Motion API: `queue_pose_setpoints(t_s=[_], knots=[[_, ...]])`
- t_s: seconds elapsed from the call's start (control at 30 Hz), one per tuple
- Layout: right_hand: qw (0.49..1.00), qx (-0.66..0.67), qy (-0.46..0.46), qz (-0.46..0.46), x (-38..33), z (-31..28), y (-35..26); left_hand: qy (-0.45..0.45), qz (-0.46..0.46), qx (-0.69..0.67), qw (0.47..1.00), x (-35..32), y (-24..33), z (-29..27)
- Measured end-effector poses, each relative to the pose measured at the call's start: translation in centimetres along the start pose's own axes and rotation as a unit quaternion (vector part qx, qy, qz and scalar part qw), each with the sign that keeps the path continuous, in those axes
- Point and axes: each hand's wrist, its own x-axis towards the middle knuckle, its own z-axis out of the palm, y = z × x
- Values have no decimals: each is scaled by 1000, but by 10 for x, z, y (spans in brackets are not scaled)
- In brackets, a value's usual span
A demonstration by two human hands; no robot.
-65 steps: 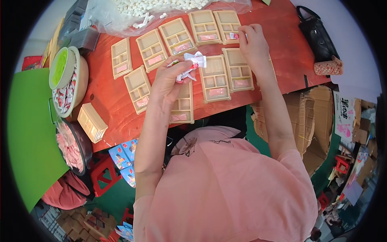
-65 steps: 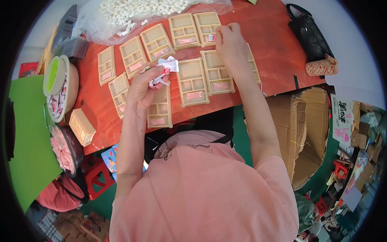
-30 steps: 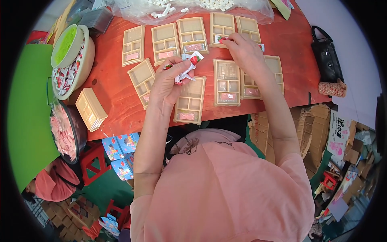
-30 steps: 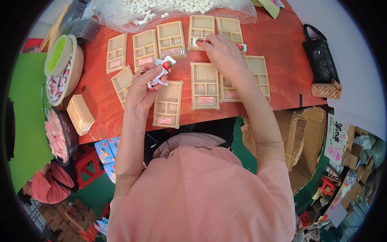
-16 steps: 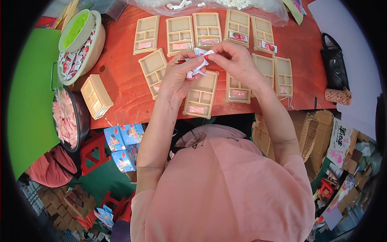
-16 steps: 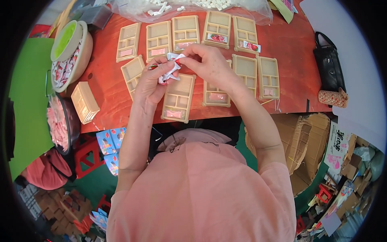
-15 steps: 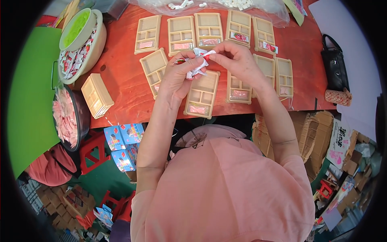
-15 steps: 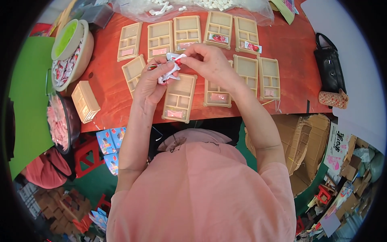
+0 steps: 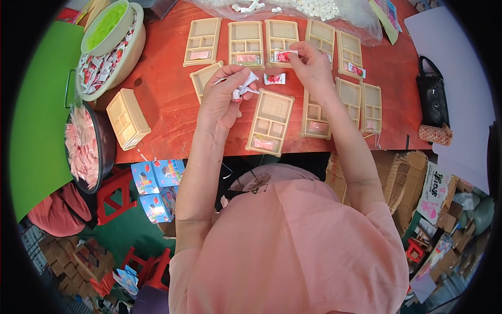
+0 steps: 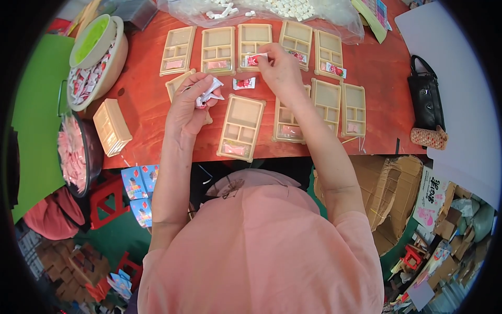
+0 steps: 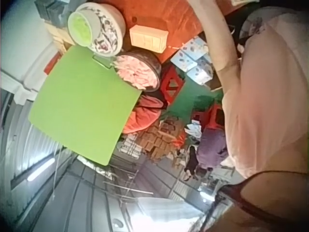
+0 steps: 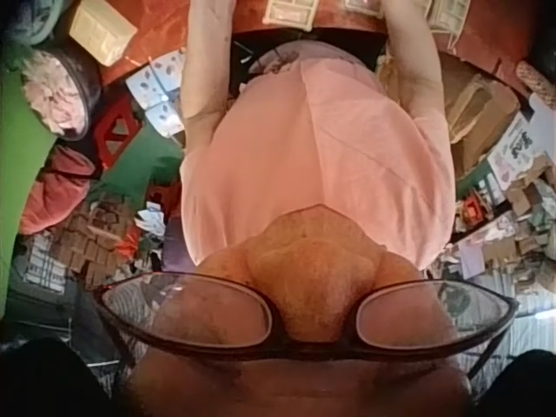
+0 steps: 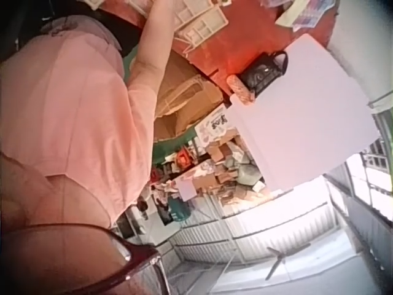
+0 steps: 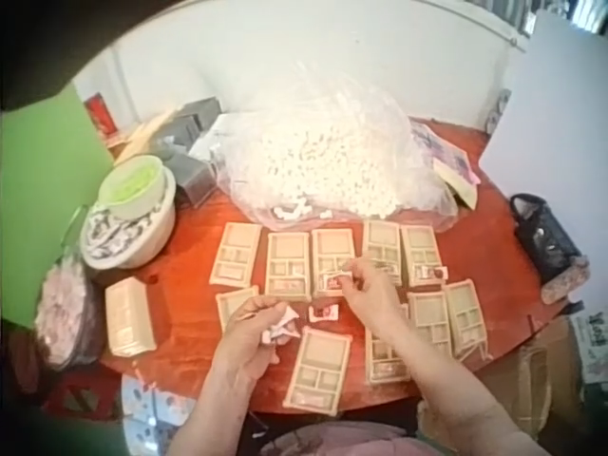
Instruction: Packaging small white cubes and paper decorations into compartmentalized wooden gift boxes.
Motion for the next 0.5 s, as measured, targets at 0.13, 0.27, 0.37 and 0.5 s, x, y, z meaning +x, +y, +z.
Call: queue_pose_setpoints(t_s=[0.13,0.27,0.37,0.5], knots=[[957,-265,-2,-118,-11,-2,-11,3,-3,-12,1000,-5,3,-10],[953,-272,33,-128,-26,-8,-38,22,13,20,999,-12,7,-15],[966,-245,-75,-41,-35,-3,-43,2,12,49,999,-14,6,-11],[963,-240,-94,-77,-41,11,-36,-9,-4,92,996,-11,-5,5]])
